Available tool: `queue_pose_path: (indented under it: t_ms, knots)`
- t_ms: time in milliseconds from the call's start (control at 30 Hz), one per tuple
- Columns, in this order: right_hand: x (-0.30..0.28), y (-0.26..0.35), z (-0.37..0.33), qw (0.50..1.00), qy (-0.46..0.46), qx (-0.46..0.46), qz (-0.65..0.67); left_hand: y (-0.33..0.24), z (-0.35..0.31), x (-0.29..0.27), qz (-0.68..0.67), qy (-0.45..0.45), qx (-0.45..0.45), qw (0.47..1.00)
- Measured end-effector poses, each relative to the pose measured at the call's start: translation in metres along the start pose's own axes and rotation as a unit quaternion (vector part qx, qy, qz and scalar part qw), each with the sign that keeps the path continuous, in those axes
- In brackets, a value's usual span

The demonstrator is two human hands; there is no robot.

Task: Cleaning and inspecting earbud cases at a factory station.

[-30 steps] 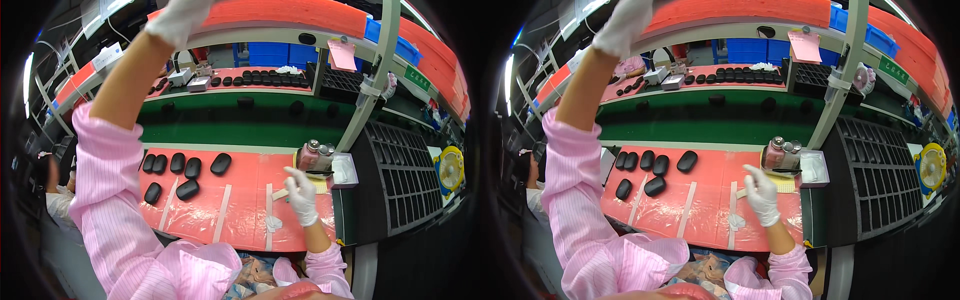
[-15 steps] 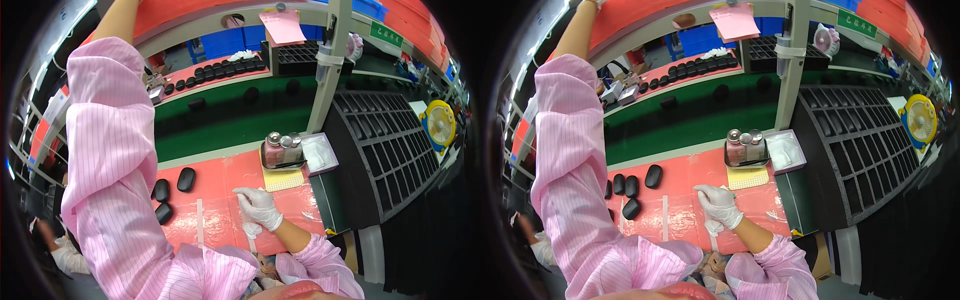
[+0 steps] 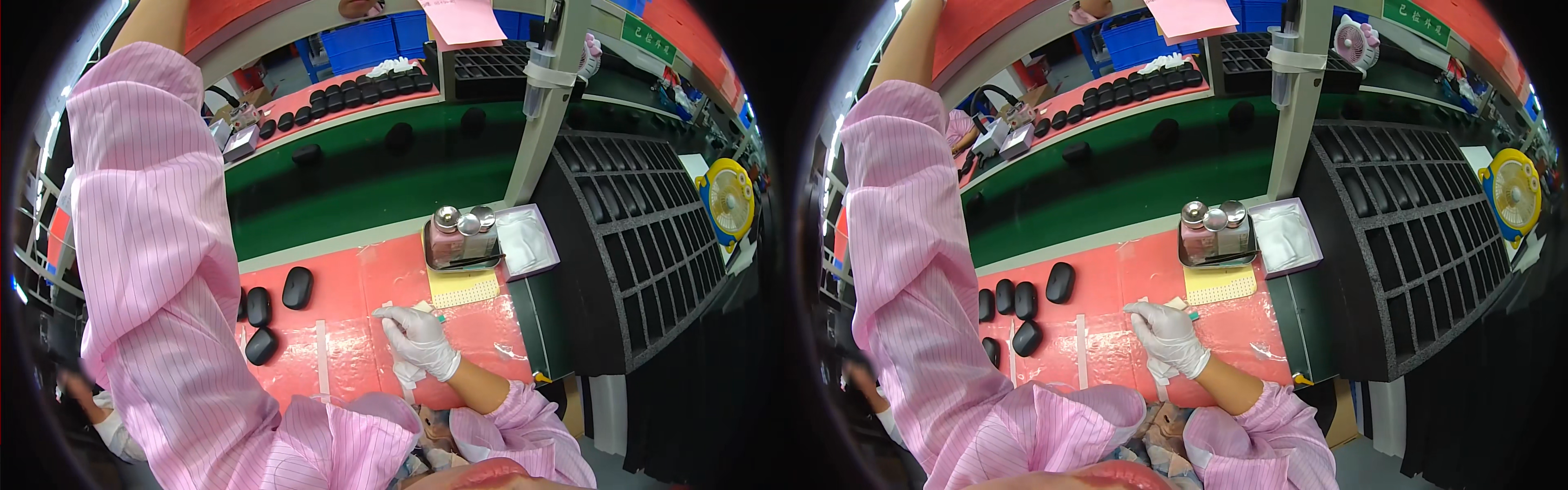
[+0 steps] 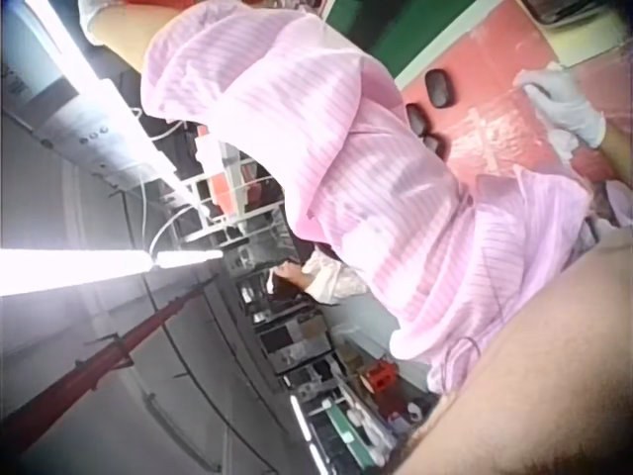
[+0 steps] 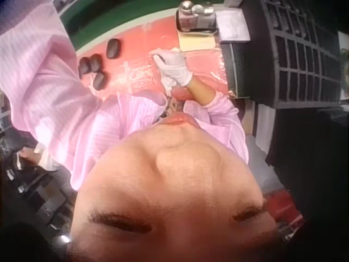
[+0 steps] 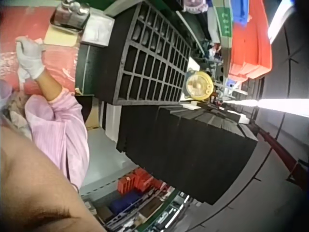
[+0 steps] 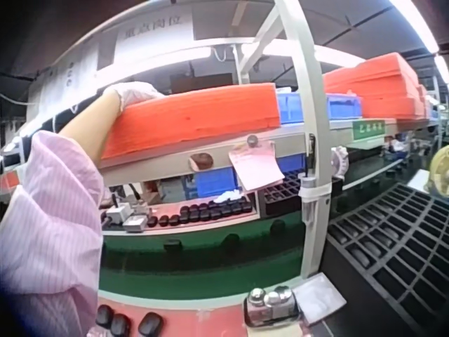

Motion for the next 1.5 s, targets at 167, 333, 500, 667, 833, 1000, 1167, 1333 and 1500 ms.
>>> queue_pose_path:
  t_ms: [167,333,500,667,833,1000,1167,1333,1500]
  knots:
    - [-0.001,0.002,-0.001,0.999,0.013,0.032,0.005,-0.031,-0.013,0.008,0.028,0.002,0.081,0.996]
    - [0.001,0.001,-0.004,1.000,0.021,0.017,-0.011,-0.066,-0.025,0.020,0.052,0.001,0.164,0.985]
    - [0.000,0.003,-0.004,0.999,0.032,0.021,-0.003,-0.098,-0.041,0.036,0.078,0.003,0.236,0.969]
    - [0.001,0.000,-0.003,0.999,0.032,0.026,-0.003,-0.125,-0.069,0.049,0.105,0.015,0.291,0.951]
    - [0.001,0.003,-0.002,0.993,0.046,0.110,0.018,-0.148,-0.111,0.042,0.150,0.041,0.325,0.933]
    - [-0.007,0.004,0.002,0.997,-0.005,0.083,0.003,-0.169,-0.136,0.041,0.187,0.065,0.372,0.907]
    - [-0.008,0.007,0.002,0.999,-0.020,0.012,-0.035,-0.084,-0.213,0.120,0.231,0.150,0.091,0.957]
    - [-0.009,-0.001,0.006,0.996,-0.012,-0.002,-0.091,0.074,-0.313,0.208,0.270,0.328,-0.396,0.814]
    - [-0.007,-0.003,0.008,0.997,-0.044,0.029,-0.052,0.109,-0.325,0.252,0.372,0.157,-0.461,0.790]
Point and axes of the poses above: each hand's wrist, its own z-axis towards the middle knuckle, its own x-axis out of the palm, y = z × x, the point moved 5 cm from there along z, towards the middle knuckle, and after that the axes turned 9 degrees about z, right-handed, at the moved point
